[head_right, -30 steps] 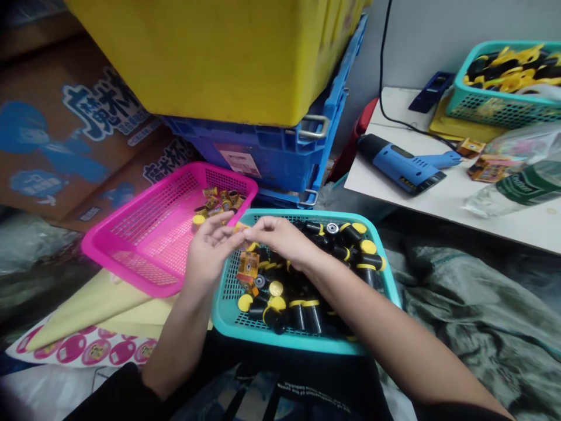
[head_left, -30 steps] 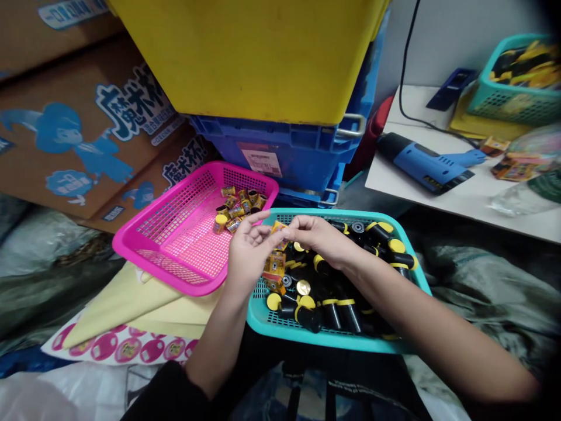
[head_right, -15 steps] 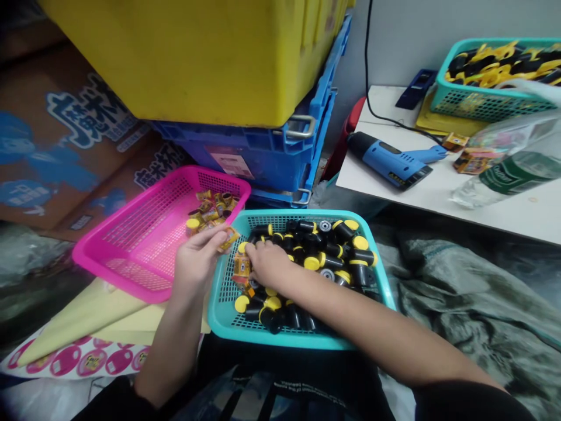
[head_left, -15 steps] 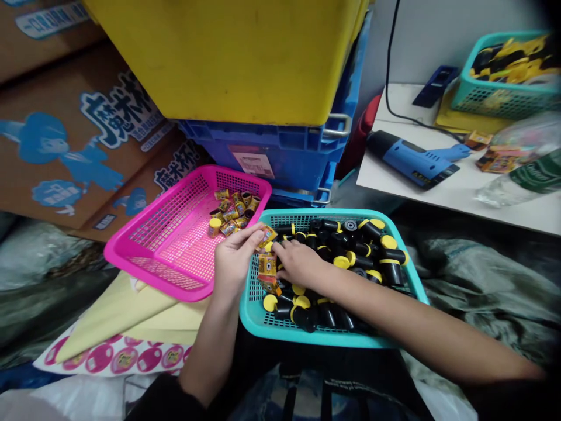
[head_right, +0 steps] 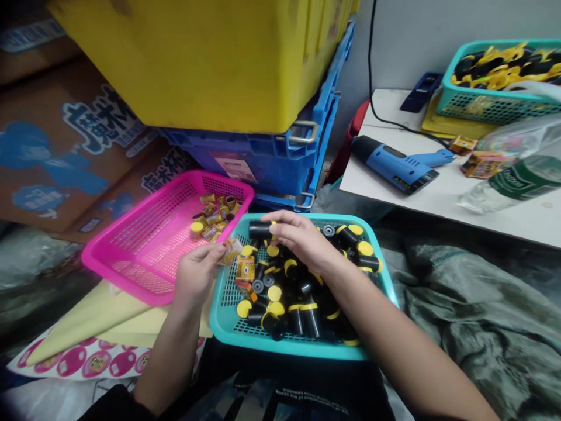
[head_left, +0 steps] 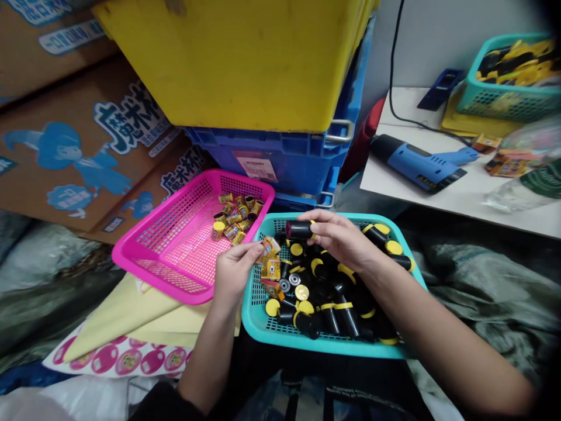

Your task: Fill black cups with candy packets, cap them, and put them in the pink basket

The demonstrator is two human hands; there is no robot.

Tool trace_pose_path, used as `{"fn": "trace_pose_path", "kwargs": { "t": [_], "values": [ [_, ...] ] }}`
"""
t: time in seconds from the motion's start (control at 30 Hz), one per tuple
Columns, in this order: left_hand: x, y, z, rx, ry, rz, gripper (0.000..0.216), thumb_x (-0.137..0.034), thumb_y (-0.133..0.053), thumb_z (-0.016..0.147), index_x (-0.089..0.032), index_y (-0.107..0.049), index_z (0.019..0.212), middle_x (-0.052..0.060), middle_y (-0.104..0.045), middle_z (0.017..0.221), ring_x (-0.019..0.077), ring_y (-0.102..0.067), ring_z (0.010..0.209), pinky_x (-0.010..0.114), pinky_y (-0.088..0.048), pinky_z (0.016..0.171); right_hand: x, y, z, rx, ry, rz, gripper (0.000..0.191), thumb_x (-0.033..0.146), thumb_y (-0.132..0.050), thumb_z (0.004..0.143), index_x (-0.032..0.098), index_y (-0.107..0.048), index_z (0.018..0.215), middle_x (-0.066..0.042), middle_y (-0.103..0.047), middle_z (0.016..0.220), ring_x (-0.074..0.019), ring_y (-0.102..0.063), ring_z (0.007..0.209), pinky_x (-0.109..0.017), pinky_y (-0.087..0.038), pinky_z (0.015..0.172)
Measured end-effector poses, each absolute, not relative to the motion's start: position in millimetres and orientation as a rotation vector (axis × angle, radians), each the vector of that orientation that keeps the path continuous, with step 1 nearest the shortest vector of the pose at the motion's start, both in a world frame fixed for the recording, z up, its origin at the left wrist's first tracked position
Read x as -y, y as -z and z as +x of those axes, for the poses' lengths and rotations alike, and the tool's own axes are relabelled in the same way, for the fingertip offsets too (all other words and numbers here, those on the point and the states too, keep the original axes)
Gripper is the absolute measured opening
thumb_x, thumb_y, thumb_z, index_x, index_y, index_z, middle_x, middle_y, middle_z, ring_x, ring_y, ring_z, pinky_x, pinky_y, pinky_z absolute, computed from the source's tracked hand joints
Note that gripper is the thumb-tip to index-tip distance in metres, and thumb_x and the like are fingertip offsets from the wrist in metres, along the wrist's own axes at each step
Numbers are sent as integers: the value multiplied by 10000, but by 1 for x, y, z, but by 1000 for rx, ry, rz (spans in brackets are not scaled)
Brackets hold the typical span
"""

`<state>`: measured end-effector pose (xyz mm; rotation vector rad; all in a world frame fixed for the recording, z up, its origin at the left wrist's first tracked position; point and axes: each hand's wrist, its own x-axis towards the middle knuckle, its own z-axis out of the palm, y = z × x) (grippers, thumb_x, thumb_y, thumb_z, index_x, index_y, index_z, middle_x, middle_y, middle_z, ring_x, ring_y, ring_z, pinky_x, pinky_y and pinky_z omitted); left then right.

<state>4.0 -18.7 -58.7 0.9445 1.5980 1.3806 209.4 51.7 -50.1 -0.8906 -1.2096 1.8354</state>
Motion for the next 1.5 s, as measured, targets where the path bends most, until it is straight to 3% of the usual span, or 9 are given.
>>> {"fn": "trace_pose_path", "kwargs": {
  "t": [0.1,0.43,0.77,0.9,1.0,1.1,1.23,1.37,1.5],
  "values": [
    [17,60,7,-1591,-1365,1017,265,-395,-788,615,-168,-758,747,62,-751,739,203,-695,698,319,-564,685,-50,45,211,1065,-1968,-772,300,321,-704,698,175,-666,958,-29,-659,898,-111,-593,755,-261,-475,737],
    [14,51,10,-1563,-1227,1157,238,-384,-743,685,-193,-764,825,81,-758,882,242,-706,853,405,-564,831,-54,58,213,1339,-1905,-824,358,256,-724,708,172,-580,1024,-4,-603,829,-86,-562,689,-240,-489,660],
    [18,38,26,-1481,-1202,1143,355,-263,-810,591,-196,-726,930,64,-742,959,218,-694,873,345,-566,791,-40,63,193,1359,-1863,-661,355,266,-753,699,181,-567,989,-29,-611,951,-126,-589,871,-299,-486,822],
    [22,46,31,-1392,-1341,1114,347,-246,-822,576,-192,-697,896,40,-731,891,195,-684,870,319,-557,796,-38,63,192,1179,-2171,-606,371,391,-659,803,214,-571,1117,-45,-592,1075,-123,-579,923,-267,-495,787],
    [24,48,36,-1374,-1407,1102,315,-247,-832,564,-196,-700,846,27,-730,857,180,-681,833,297,-552,779,-34,66,187,1025,-2394,-469,394,436,-668,789,206,-578,1097,-26,-594,984,-101,-585,829,-250,-505,741],
    [27,46,41,-1385,-1396,1117,310,-234,-837,559,-200,-713,841,27,-731,882,178,-676,850,296,-539,803,-30,70,182,993,-2339,-457,340,395,-709,764,182,-581,996,1,-586,879,-83,-570,773,-229,-500,728],
    [30,45,41,-1279,-1380,1103,288,-258,-807,627,-206,-694,887,25,-704,935,169,-646,901,289,-512,834,-32,69,184,998,-2343,-403,357,434,-686,777,168,-593,996,-15,-592,873,-103,-580,794,-241,-505,729],
    [33,47,38,-990,-1361,961,230,-344,-660,799,-241,-611,998,12,-619,947,110,-588,767,226,-489,692,-39,66,191,892,-2357,-376,410,510,-602,817,162,-628,1033,-57,-608,984,-136,-604,849,-281,-520,776],
    [34,47,36,-878,-1335,869,199,-332,-606,840,-263,-556,1020,-8,-533,881,88,-516,694,201,-451,640,-41,67,191,926,-2336,-436,355,468,-606,822,170,-637,1013,-53,-612,1003,-124,-610,848,-276,-521,798]
  ]
}}
